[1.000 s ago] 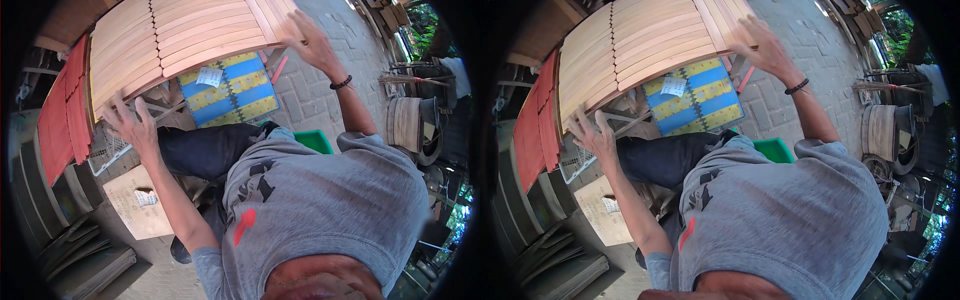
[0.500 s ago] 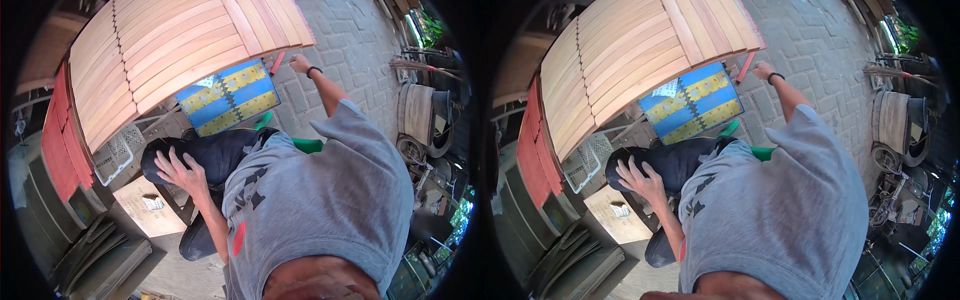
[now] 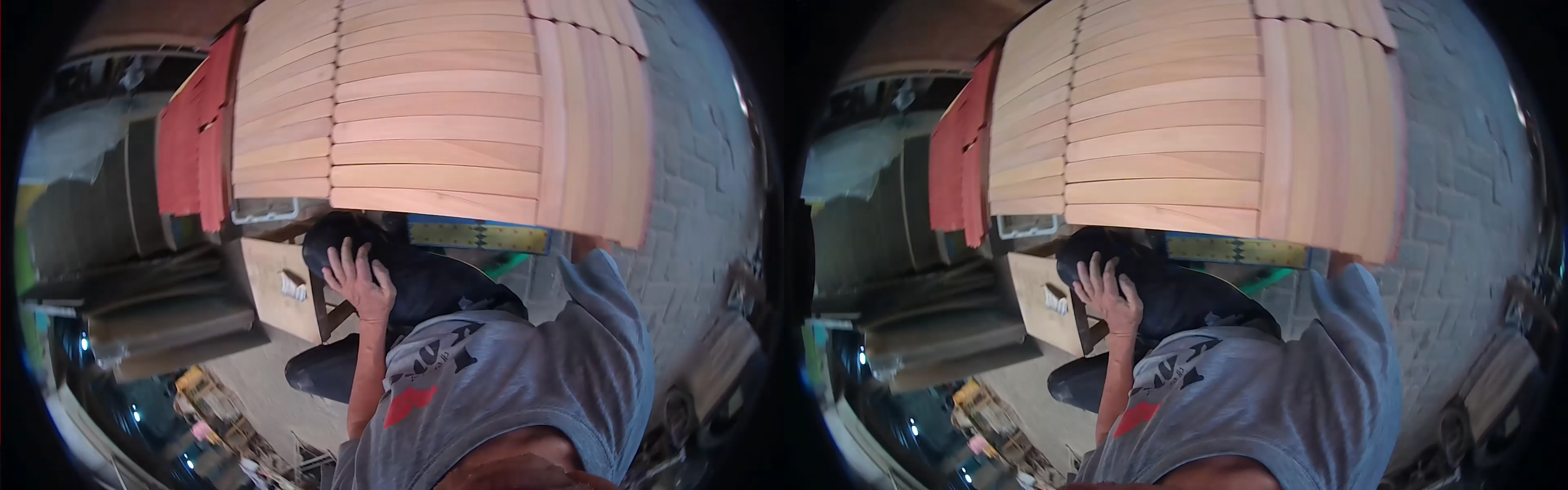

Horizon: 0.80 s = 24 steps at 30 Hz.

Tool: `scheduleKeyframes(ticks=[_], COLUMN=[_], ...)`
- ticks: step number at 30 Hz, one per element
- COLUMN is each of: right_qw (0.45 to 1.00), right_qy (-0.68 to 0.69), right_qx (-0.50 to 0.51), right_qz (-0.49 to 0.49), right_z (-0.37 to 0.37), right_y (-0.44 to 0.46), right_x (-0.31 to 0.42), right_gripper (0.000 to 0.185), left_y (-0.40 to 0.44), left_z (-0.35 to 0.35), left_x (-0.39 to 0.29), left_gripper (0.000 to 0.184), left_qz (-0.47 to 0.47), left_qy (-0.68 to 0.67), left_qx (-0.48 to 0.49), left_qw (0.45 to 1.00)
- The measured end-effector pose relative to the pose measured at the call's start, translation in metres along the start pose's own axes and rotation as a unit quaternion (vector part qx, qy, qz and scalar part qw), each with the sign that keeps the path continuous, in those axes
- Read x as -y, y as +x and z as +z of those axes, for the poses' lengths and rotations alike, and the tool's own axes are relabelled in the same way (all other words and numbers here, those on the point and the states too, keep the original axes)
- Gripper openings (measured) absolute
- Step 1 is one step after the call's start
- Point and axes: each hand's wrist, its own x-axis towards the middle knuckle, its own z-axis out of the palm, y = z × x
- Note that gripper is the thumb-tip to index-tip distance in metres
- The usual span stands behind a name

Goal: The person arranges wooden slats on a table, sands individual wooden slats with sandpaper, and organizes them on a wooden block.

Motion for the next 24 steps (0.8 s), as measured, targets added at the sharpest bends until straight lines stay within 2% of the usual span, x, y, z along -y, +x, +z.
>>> scheduleKeyframes(ticks=[1, 5, 9, 15, 16, 17, 19, 22, 24], right_qw=[1.0, 0.997, 0.982, 0.931, 0.919, 0.905, 0.877, 0.832, 0.839], right_qy=[0.017, 0.07, 0.12, 0.152, 0.15, 0.147, 0.148, 0.158, 0.208], right_qx=[0.0, -0.019, -0.127, -0.277, -0.303, -0.328, -0.377, -0.44, -0.453], right_qz=[0.001, 0.034, 0.076, 0.183, 0.205, 0.226, 0.259, 0.299, 0.218], right_z=[0.01, 0.005, -0.019, -0.061, -0.064, -0.073, -0.096, -0.13, -0.166], right_y=[0.016, 0.032, 0.024, 0.01, -0.01, 0.034, 0.033, 0.002, -0.006], right_x=[0.032, 0.084, 0.111, 0.09, 0.077, 0.078, 0.06, 0.044, 0.077], right_gripper=[0.035, 0.035, 0.036, 0.037, 0.037, 0.037, 0.037, 0.038, 0.041], left_y=[-0.001, -0.004, -0.001, -0.003, -0.003, -0.004, -0.006, -0.012, -0.014], left_z=[0.0, -0.004, 0.001, -0.003, -0.001, 0.0, 0.001, -0.002, -0.002], left_x=[0.0, -0.002, -0.002, -0.002, -0.003, -0.002, 0.001, 0.006, 0.009], left_gripper=[0.037, 0.037, 0.037, 0.035, 0.035, 0.034, 0.034, 0.033, 0.033], left_qz=[-0.005, -0.017, -0.008, 0.007, 0.005, 0.006, 0.013, 0.016, 0.014], left_qy=[0.003, 0.005, -0.011, -0.021, -0.019, -0.027, -0.031, -0.046, -0.057], left_qx=[-0.001, 0.011, -0.002, -0.007, -0.01, -0.017, -0.028, -0.031, -0.034], left_qw=[1.0, 1.0, 1.0, 1.0, 1.0, 0.999, 0.999, 0.998, 0.998])
